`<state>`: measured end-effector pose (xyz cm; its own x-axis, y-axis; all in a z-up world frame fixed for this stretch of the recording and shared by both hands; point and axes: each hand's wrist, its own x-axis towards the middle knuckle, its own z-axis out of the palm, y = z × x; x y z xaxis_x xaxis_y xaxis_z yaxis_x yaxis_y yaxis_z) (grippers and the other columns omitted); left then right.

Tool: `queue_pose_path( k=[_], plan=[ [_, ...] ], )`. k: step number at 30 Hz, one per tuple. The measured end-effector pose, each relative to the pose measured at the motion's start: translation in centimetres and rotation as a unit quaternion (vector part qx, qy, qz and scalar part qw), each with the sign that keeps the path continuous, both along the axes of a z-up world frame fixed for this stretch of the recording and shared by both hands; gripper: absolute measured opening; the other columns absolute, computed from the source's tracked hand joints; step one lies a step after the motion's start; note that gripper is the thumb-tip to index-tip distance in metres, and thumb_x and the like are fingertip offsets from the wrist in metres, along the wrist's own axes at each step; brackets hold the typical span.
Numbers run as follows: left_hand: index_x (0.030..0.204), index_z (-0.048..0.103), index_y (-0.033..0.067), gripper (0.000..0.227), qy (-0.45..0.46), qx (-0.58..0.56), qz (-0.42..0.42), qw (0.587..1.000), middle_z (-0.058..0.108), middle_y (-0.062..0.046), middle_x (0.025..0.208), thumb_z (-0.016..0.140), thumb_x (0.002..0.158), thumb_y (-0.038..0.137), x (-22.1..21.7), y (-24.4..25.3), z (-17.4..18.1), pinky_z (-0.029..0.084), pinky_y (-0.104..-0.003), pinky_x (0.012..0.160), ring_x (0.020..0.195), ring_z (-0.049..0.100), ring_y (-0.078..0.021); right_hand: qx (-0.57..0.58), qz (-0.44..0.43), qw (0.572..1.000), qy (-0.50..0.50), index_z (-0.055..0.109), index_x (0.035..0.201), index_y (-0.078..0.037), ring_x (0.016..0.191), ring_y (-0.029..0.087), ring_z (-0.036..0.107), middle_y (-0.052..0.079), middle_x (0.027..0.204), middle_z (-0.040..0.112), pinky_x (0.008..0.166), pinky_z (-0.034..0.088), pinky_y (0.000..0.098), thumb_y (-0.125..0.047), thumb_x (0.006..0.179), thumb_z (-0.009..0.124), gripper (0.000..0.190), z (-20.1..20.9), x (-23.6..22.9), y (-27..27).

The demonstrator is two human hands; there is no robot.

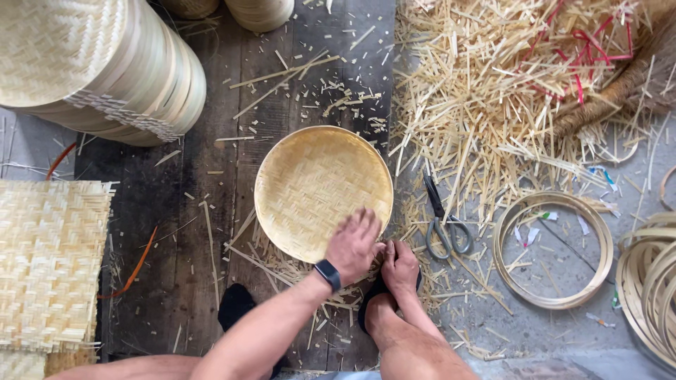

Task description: The person assembles round woven baskets by placing a bamboo ring onto a square woven mat, folding the mat over a wooden mold, and trimming the excess material with shears. The finished baskets are stacked on the floor.

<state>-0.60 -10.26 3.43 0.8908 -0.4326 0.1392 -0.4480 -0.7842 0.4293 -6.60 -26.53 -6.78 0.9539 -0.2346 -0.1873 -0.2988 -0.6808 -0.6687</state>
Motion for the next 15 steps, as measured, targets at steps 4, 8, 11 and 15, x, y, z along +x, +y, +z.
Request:
queue_pose_path(
  k=[4, 8, 11, 15],
  plan=[
    [0.143, 0.051, -0.0021, 0.052, 0.085, 0.053, 0.005, 0.995, 0.051, -0.021, 0.153, 0.059, 0.093, 0.012, -2.6, 0.9, -3.8, 0.036, -0.047, 0.118, 0.147, 0.041, -0.0333, 0.049, -0.014, 0.997, -0.058, 0.073, 0.095, -0.005, 0.081, 0.037, 0.069, 0.017, 0.088, 0.07, 0.073, 0.054, 0.0448, -0.023, 0.098, 0.061, 0.022, -0.1, -0.2, -0.2],
    [0.138, 0.057, 0.0015, 0.047, -0.009, 0.15, -0.049, 0.987, 0.06, -0.02, 0.143, 0.058, 0.091, 0.003, -1.1, 7.9, -5.7, 0.043, -0.043, 0.115, 0.135, 0.055, -0.0301, 0.074, -0.015, 0.995, -0.058, 0.074, 0.097, -0.005, 0.084, 0.032, 0.072, 0.016, 0.091, 0.073, 0.076, 0.055, 0.0407, -0.019, 0.099, 0.061, 0.02, -0.3, -0.3, -0.3],
    [0.122, 0.064, 0.0009, 0.035, -0.127, 0.19, -0.14, 0.963, 0.073, -0.017, 0.119, 0.056, 0.089, -0.003, 4.0, 15.7, -2.6, 0.055, -0.038, 0.102, 0.11, 0.07, -0.0256, 0.078, -0.015, 0.994, -0.072, 0.075, 0.099, -0.004, 0.086, 0.03, 0.073, 0.015, 0.092, 0.075, 0.078, 0.055, 0.0388, -0.019, 0.098, 0.062, 0.02, -1.0, -0.4, -0.5],
    [0.103, 0.065, 0.0002, 0.017, -0.236, 0.309, -0.086, 0.917, 0.074, -0.015, 0.087, 0.06, 0.09, 0.009, 11.1, 25.3, 7.0, 0.06, -0.031, 0.065, 0.074, 0.072, -0.0222, 0.076, -0.023, 0.995, -0.057, 0.075, 0.102, -0.005, 0.085, 0.029, 0.073, 0.014, 0.093, 0.076, 0.079, 0.055, 0.0381, -0.022, 0.098, 0.062, 0.022, -1.9, -0.6, -0.7]
  ],
)
